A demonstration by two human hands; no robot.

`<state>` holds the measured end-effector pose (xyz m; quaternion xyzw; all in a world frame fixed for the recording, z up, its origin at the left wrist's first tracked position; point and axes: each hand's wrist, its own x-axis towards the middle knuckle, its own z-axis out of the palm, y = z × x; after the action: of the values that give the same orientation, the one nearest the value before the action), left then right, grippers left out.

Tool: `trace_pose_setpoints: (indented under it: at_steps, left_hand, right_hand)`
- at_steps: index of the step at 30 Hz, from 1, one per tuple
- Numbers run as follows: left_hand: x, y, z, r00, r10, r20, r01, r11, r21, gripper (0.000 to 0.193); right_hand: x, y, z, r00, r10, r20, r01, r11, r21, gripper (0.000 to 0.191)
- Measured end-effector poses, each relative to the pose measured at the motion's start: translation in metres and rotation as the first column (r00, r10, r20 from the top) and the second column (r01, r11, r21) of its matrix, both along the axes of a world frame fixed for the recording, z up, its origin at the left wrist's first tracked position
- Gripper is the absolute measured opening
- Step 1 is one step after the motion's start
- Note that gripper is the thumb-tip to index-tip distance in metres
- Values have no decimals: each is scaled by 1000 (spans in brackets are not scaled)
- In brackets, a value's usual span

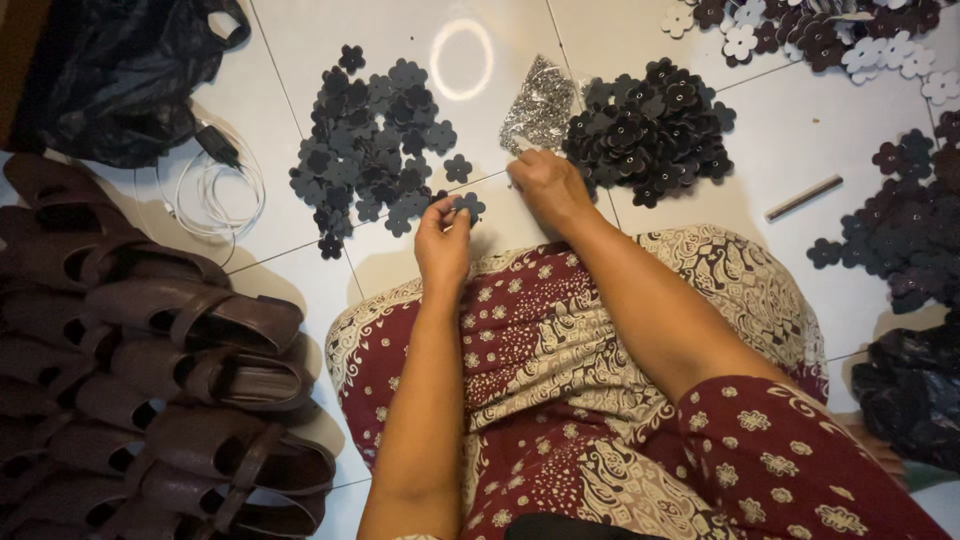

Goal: The person sits on the floor and repeatedly picks up small black flower-shaped pieces and tiny metallic fasteners. They insert the fasteners into the center of the pieces and place the assembled units into a growing pile. The person occasionally pauses to adjust the pile or reach for more components.

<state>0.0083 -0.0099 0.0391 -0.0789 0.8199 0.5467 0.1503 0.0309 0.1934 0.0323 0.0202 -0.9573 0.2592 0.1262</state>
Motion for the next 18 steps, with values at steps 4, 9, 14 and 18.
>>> trace_pose_setpoints:
  at_steps: [4, 9, 14, 18]
  left_hand:
    - [6, 0, 13, 997, 27, 72, -16, 989, -145, 28]
    - [5, -5, -2, 979, 112, 170, -138, 979, 152, 26]
    - [-2, -9, -19, 939, 227, 260, -296, 917, 267, 28]
    - [-1, -12, -24, 960, 192, 204, -237, 944, 230, 24]
  right_hand:
    - [2, 0, 7, 999, -36, -12, 35, 993, -113, 6]
    - [1, 1, 9, 999, 25, -27, -28, 991, -131, 7]
    - [1, 0, 1, 999, 46, -15, -48, 991, -123, 6]
    - [1, -1, -3, 997, 77, -29, -80, 993, -84, 5]
